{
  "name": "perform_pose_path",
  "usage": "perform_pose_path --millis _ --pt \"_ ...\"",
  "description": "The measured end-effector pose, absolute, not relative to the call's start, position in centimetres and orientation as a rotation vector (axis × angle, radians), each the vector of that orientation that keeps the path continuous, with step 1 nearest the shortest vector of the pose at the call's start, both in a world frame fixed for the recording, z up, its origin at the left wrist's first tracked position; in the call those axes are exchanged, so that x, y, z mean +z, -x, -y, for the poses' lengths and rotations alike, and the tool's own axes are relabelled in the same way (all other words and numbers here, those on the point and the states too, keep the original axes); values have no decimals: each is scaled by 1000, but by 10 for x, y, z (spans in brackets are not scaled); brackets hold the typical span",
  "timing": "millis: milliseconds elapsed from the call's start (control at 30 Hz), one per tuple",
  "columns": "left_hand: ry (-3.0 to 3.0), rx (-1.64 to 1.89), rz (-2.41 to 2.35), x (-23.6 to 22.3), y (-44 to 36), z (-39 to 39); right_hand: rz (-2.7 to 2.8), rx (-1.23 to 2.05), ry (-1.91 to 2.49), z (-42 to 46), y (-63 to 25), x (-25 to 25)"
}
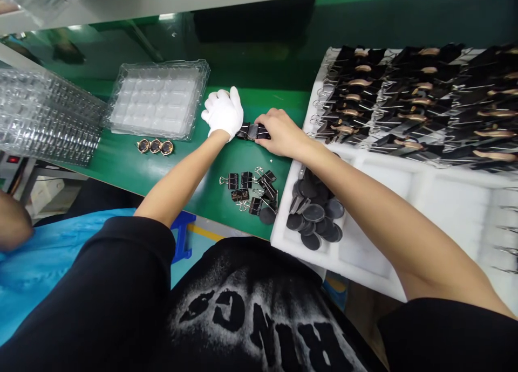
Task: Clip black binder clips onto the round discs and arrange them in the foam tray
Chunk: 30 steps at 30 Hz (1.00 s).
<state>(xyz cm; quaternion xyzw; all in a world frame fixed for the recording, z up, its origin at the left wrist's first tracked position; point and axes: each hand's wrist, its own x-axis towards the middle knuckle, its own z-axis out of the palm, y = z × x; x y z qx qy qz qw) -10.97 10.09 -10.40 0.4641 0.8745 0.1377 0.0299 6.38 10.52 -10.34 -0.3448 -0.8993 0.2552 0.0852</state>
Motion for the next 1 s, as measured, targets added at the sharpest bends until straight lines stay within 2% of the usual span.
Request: perform_pose_path --millis 433,800,1000 --pt "-1399 564 -2698 -108 112 -102 2676 739 974 -109 -63 -112" --pt "-1425 454 -2791 -110 110 -104 2633 706 965 -108 -59 -121" --pt "-1419 524 -2722 -106 110 -101 2510 963 1033 -104 -57 -114"
